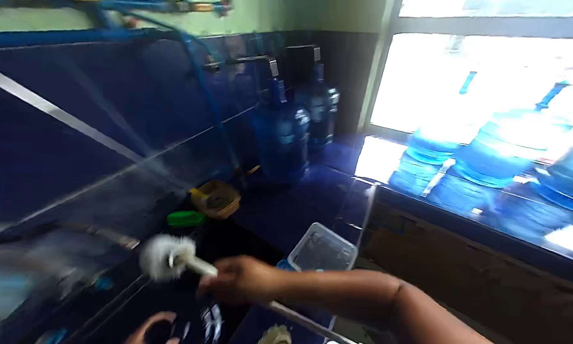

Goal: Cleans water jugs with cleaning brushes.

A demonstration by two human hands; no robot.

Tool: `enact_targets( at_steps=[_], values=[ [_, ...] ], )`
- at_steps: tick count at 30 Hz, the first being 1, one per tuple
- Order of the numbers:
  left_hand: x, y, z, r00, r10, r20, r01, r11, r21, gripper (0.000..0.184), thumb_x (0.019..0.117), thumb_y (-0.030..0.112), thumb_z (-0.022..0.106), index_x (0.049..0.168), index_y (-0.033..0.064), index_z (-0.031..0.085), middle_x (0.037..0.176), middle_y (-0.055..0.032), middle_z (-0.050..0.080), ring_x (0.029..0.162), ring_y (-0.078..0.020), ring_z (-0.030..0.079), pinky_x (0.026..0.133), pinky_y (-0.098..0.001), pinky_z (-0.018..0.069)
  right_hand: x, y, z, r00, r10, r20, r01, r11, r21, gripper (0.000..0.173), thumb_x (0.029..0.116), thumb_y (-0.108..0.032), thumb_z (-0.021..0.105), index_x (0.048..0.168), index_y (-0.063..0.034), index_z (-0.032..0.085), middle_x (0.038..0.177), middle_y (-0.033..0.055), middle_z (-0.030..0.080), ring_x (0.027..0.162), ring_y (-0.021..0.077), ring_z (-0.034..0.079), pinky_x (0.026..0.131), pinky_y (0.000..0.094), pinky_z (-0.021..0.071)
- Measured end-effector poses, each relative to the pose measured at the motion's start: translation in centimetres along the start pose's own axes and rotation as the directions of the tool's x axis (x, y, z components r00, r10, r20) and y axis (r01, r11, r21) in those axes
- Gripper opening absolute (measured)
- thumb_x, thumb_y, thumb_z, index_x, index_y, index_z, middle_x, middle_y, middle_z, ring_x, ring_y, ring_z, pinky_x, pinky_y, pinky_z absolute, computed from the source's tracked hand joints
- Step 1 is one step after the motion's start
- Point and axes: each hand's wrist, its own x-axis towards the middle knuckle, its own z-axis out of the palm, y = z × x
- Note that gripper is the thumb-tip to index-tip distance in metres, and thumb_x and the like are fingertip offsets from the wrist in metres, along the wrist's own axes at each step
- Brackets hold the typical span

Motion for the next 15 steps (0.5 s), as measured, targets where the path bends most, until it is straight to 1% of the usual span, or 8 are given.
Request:
enact_targets(
  at_steps=[2, 4, 7, 9, 10, 12, 13, 15],
  values=[
    [-0.9, -0.7, -1.4, 0.994, -0.112, 0.017, 0.113, 0.993, -0.041, 0.068, 0.0778, 0.012, 0.088, 0.138, -0.0003, 0.058, 0.138, -0.0226, 0.062, 0.133, -0.0394, 0.055, 0.113, -0.0596, 0.0423, 2.0, -6.0, 2.1, 0.982, -0.159, 0.100, 0.141, 0.975, 0.170, 0.028, 0.1095, -0.012, 0.041, 0.111, 0.0055, 0.063, 0.065, -0.0051, 0.050, 0.051, -0.0017, 0.044, 0.049, 0.0147, 0.0401],
    [-3.0, 2.0, -3.8, 0.985, -0.160, -0.063, 0.144, 0.968, -0.203, 0.073, 0.0846, 0.012, 0.082, 0.148, -0.0017, 0.049, 0.145, -0.0227, 0.056, 0.137, -0.0348, 0.052, 0.115, -0.0521, 0.0410, 4.2, -10.4, 4.9, 0.910, -0.364, 0.201, 0.318, 0.921, 0.224, 0.030, 0.1100, -0.014, 0.037, 0.111, 0.0025, 0.062, 0.064, -0.0062, 0.049, 0.051, -0.0018, 0.044, 0.049, 0.0137, 0.0401],
    [-7.5, 8.1, -8.4, 0.923, 0.017, -0.385, -0.189, 0.890, -0.414, 0.061, 0.0983, 0.036, 0.062, 0.145, -0.0006, 0.049, 0.133, -0.0078, 0.066, 0.121, -0.0126, 0.063, 0.105, -0.0312, 0.0494, 7.6, -15.2, 11.3, 0.745, -0.624, 0.234, 0.540, 0.771, 0.338, 0.033, 0.1107, -0.014, 0.033, 0.110, 0.0025, 0.061, 0.065, -0.0050, 0.052, 0.053, 0.0022, 0.050, 0.052, 0.0181, 0.0471],
    [-10.5, 11.0, -11.4, 0.815, 0.155, -0.558, -0.426, 0.814, -0.396, 0.078, 0.0922, 0.072, 0.052, 0.141, 0.0112, 0.054, 0.125, 0.0072, 0.071, 0.115, -0.0044, 0.066, 0.102, -0.0268, 0.0527, 9.5, -17.1, 16.5, 0.678, -0.701, 0.220, 0.603, 0.702, 0.378, 0.034, 0.1112, -0.013, 0.032, 0.109, 0.0039, 0.061, 0.067, -0.0028, 0.053, 0.058, 0.0061, 0.055, 0.059, 0.0235, 0.0554],
    [-11.9, 12.2, -12.8, 0.750, 0.140, -0.646, -0.460, 0.813, -0.357, 0.069, 0.0932, 0.072, 0.050, 0.134, 0.0166, 0.056, 0.116, 0.0133, 0.072, 0.108, -0.0003, 0.067, 0.097, -0.0245, 0.0542, 10.4, -17.5, 19.1, 0.655, -0.715, 0.245, 0.622, 0.694, 0.362, 0.033, 0.1115, -0.013, 0.033, 0.110, 0.0047, 0.061, 0.070, -0.0002, 0.055, 0.063, 0.0082, 0.059, 0.064, 0.0257, 0.0578],
    [-13.9, 12.8, -15.2, 0.581, 0.016, -0.813, -0.477, 0.817, -0.325, 0.026, 0.1056, 0.033, 0.050, 0.122, 0.0137, 0.056, 0.097, 0.0138, 0.071, 0.089, -0.0005, 0.069, 0.086, -0.0261, 0.0596, 12.5, -17.5, 23.5, 0.598, -0.707, 0.377, 0.681, 0.697, 0.226, 0.030, 0.1107, -0.015, 0.041, 0.123, 0.0041, 0.061, 0.088, 0.0060, 0.064, 0.081, 0.0103, 0.065, 0.077, 0.0270, 0.0588],
    [-14.4, 11.9, -16.2, 0.492, -0.070, -0.868, -0.470, 0.817, -0.333, 0.017, 0.1058, 0.017, 0.046, 0.119, 0.0112, 0.055, 0.088, 0.0125, 0.068, 0.079, -0.0011, 0.068, 0.079, -0.0258, 0.0604, 13.8, -17.0, 25.1, 0.569, -0.676, 0.468, 0.720, 0.684, 0.114, 0.034, 0.1089, -0.018, 0.048, 0.135, 0.0011, 0.059, 0.104, 0.0092, 0.067, 0.093, 0.0114, 0.066, 0.084, 0.0284, 0.0569],
    [-14.9, 7.4, -17.2, 0.370, -0.226, -0.901, -0.410, 0.830, -0.377, 0.013, 0.1078, 0.013, 0.041, 0.114, 0.0110, 0.052, 0.077, 0.0109, 0.057, 0.066, -0.0007, 0.059, 0.069, -0.0223, 0.0569, 16.2, -14.7, 26.7, 0.578, -0.554, 0.599, 0.725, 0.686, -0.064, 0.057, 0.1044, -0.028, 0.059, 0.154, -0.0064, 0.043, 0.133, 0.0148, 0.062, 0.116, 0.0191, 0.063, 0.099, 0.0370, 0.0524]
  ],
)
